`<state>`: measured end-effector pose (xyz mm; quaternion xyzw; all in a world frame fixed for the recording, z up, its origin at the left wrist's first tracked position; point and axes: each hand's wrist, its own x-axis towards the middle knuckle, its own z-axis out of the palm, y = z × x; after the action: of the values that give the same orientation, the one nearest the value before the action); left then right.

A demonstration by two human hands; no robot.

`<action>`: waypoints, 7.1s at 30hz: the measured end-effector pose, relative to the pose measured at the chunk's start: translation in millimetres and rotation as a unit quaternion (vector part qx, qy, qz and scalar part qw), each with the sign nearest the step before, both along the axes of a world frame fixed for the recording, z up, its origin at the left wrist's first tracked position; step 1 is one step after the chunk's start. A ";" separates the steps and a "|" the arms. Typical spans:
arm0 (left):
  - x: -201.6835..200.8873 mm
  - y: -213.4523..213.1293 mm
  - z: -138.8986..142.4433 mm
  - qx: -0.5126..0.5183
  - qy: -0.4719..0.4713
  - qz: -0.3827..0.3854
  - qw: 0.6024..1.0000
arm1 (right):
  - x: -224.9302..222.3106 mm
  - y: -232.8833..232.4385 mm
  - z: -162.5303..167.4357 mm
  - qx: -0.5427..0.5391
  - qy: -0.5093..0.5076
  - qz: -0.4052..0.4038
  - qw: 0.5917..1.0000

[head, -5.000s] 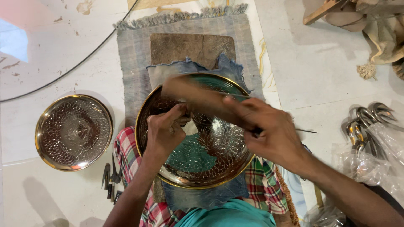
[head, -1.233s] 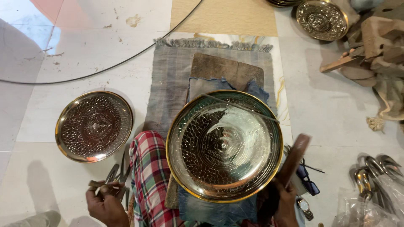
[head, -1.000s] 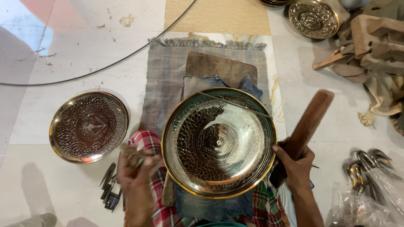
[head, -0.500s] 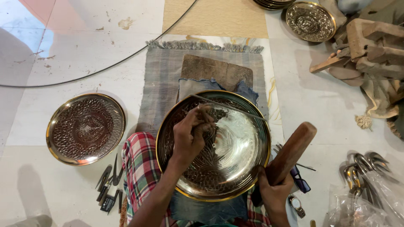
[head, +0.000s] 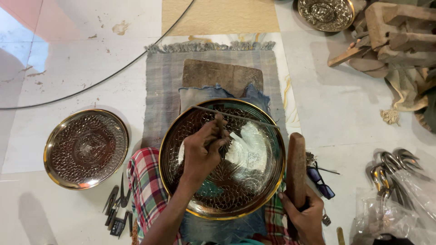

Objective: The person sits on the floor and uses a wooden mallet to hammer a metal tray placed on their lap. They repeatedly strike the tray surface to create a textured pattern, occasionally rotating the tray to work different areas.

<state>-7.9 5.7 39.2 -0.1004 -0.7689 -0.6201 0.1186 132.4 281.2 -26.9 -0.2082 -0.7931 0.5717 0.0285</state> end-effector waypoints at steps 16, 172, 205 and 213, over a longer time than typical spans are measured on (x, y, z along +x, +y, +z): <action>-4.6 1.3 -3.6 0.028 -0.046 0.006 0.999 | 8.5 -11.3 10.7 -0.008 -0.026 0.000 1.000; 21.6 -0.8 -12.2 -0.097 0.066 0.028 0.993 | -125.7 -14.9 187.2 0.395 0.102 0.414 0.813; 8.2 1.2 -16.5 -0.075 0.056 0.052 0.994 | -101.6 3.5 125.3 -0.014 0.061 0.293 0.954; 6.1 -0.1 -21.2 -0.080 0.072 0.041 0.993 | -119.6 -8.7 163.8 0.245 -0.041 0.286 0.925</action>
<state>-1.8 5.6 17.9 -0.1226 -0.8090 -0.5424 0.1906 12.7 272.5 136.9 0.0174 -0.9349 0.3340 -0.1188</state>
